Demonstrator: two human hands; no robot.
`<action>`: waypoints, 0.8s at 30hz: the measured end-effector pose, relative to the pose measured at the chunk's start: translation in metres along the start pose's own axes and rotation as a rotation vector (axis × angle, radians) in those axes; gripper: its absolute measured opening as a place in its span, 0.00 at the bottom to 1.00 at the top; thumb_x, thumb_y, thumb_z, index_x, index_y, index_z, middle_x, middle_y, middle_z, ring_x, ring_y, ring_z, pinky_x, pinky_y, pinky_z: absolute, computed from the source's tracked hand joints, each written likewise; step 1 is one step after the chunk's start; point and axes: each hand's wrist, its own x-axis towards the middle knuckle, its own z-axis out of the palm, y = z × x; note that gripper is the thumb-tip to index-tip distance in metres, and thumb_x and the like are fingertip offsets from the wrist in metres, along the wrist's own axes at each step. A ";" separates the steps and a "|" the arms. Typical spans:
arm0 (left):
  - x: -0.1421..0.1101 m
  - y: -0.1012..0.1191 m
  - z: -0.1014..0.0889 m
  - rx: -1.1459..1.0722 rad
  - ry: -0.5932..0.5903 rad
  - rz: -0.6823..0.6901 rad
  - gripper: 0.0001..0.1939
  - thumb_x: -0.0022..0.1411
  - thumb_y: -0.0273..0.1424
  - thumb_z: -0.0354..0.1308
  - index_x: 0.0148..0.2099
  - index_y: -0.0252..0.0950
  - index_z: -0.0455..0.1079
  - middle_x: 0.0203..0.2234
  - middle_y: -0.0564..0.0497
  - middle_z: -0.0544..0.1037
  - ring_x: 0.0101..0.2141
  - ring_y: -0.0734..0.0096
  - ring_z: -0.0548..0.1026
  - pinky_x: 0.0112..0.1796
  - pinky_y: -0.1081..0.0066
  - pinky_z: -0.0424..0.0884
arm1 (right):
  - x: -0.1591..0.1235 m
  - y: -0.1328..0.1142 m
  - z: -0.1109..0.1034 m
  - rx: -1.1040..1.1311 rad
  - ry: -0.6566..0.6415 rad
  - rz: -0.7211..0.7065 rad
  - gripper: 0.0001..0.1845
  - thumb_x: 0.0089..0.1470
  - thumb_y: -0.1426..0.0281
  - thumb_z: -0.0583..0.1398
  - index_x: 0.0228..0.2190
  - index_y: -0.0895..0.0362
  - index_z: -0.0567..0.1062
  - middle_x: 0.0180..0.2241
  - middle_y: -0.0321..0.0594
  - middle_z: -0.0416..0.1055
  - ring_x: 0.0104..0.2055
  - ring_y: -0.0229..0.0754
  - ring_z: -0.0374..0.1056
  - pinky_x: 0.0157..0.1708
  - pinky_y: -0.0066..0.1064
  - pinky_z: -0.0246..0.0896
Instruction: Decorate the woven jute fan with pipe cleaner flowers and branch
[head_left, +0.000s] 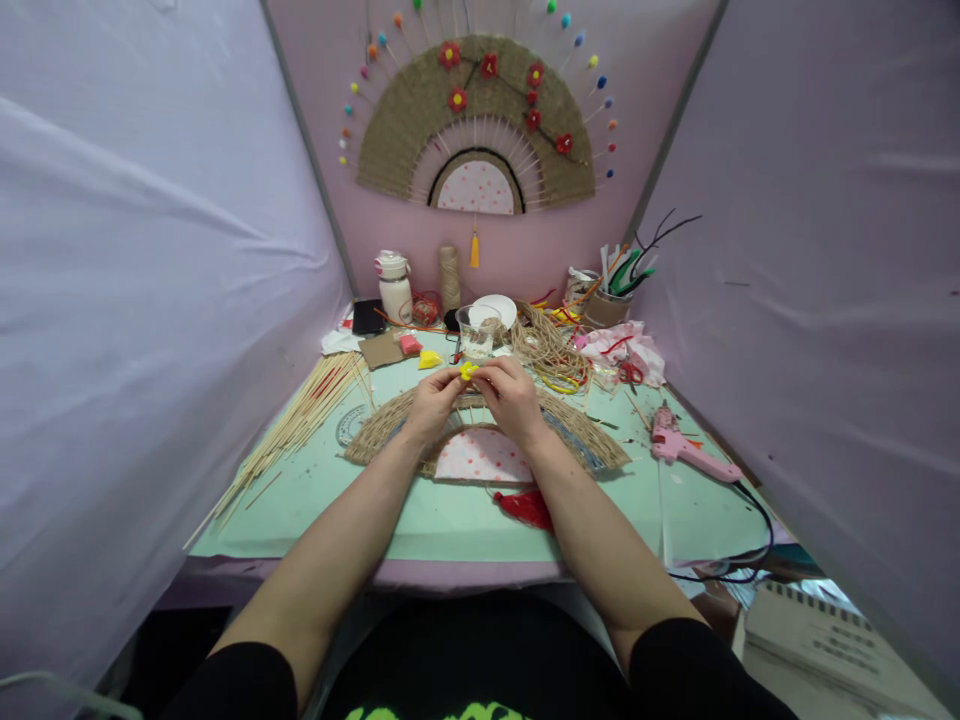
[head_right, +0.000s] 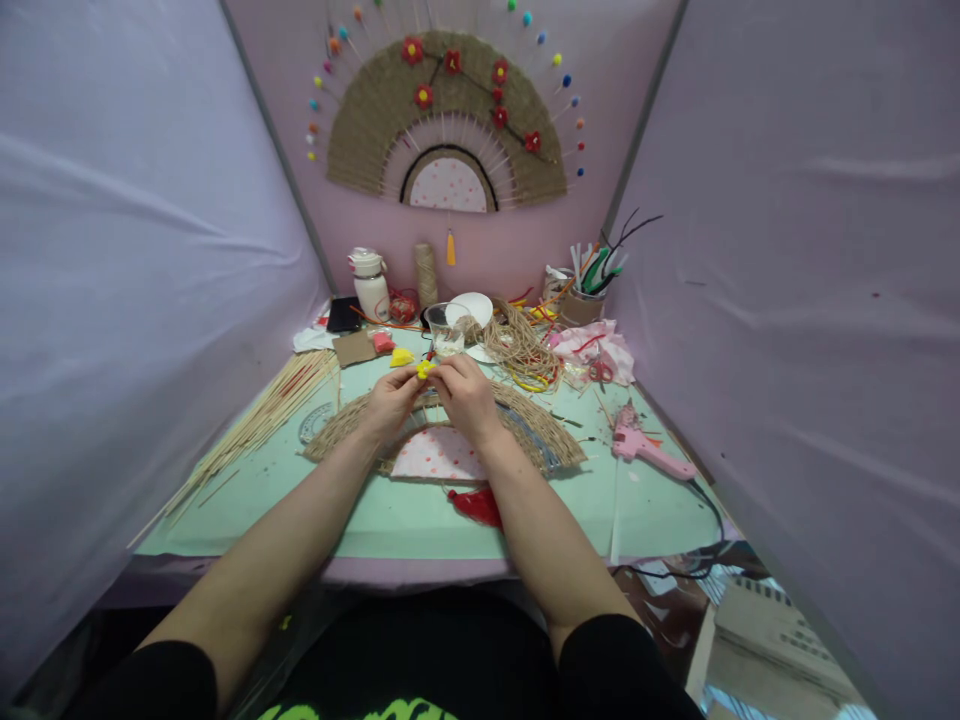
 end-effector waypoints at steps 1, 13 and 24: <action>0.000 -0.001 0.000 -0.006 0.007 0.011 0.12 0.49 0.36 0.64 0.34 0.34 0.75 0.29 0.52 0.77 0.32 0.73 0.72 0.40 0.71 0.67 | 0.000 0.000 0.000 0.006 0.004 0.000 0.09 0.59 0.68 0.54 0.34 0.55 0.74 0.34 0.43 0.68 0.40 0.43 0.63 0.42 0.36 0.60; 0.000 -0.005 0.007 0.030 0.118 0.082 0.13 0.49 0.38 0.63 0.35 0.35 0.74 0.30 0.52 0.77 0.34 0.72 0.72 0.39 0.70 0.67 | 0.000 -0.007 0.006 0.167 0.094 0.203 0.08 0.57 0.67 0.57 0.32 0.55 0.75 0.33 0.41 0.68 0.35 0.41 0.65 0.36 0.33 0.62; 0.001 -0.007 0.005 0.000 0.183 0.139 0.10 0.50 0.36 0.62 0.35 0.36 0.74 0.31 0.53 0.77 0.34 0.73 0.72 0.40 0.71 0.68 | -0.005 -0.009 0.009 0.033 0.064 0.064 0.07 0.57 0.66 0.57 0.35 0.53 0.75 0.35 0.42 0.68 0.40 0.43 0.65 0.42 0.36 0.62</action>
